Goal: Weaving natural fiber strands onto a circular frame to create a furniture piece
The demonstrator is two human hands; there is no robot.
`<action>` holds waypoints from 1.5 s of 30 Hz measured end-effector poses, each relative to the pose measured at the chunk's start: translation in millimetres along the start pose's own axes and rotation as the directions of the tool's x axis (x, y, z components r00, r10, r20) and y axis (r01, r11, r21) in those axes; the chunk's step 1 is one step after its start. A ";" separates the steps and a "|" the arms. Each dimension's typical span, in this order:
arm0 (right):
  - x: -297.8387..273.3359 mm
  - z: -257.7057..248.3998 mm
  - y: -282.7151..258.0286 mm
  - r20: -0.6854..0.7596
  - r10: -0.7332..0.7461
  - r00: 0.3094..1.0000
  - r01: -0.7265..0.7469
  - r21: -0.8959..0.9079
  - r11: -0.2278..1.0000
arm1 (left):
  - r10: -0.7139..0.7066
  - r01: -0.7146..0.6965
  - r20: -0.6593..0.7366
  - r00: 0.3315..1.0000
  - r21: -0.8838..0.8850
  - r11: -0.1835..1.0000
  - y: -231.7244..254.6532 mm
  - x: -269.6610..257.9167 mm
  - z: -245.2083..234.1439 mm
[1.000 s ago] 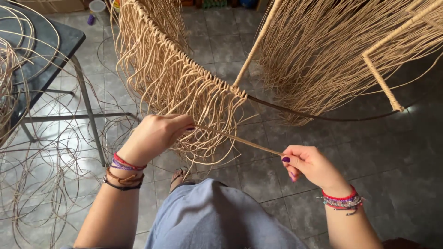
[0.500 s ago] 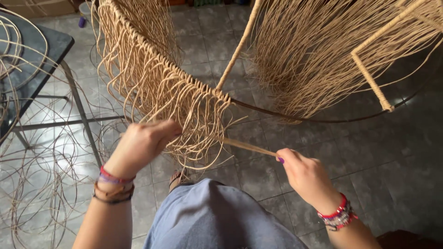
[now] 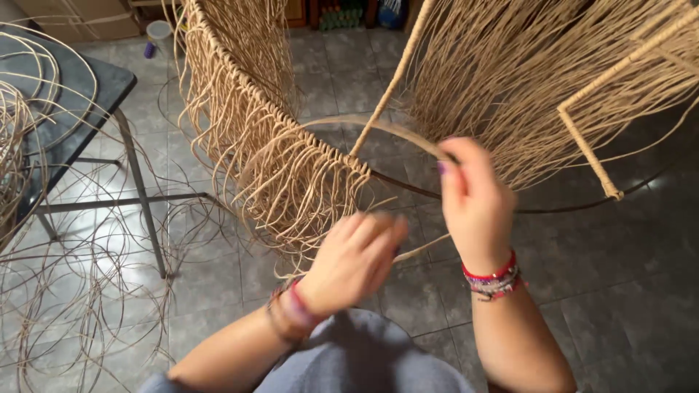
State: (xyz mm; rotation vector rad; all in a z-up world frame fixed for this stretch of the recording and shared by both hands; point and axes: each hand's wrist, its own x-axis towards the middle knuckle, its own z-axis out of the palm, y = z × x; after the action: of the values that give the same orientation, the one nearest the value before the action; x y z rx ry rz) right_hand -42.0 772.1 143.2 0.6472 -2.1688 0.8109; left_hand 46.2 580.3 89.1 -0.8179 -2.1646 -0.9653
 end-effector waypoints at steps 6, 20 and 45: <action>9.5 8.7 -1.7 0.552 0.029 0.833 0.129 -0.244 0.961 | -0.405 0.362 0.129 0.905 0.266 0.893 -47.5 12.1 75.7; -95.8 -13.4 6.4 0.649 0.079 0.756 -0.459 0.441 0.772 | -0.091 0.289 0.410 0.907 -0.454 0.843 13.4 5.4 -1.1; -70.8 22.6 36.1 0.546 0.125 0.829 -0.401 0.423 0.812 | -0.157 0.206 0.226 0.961 -0.211 0.956 -38.3 18.3 -14.0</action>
State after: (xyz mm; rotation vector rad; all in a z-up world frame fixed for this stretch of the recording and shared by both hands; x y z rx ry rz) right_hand -32.1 794.4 64.2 0.9013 -2.5546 1.5803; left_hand 10.7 553.6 94.5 -0.8715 -2.3680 -1.2980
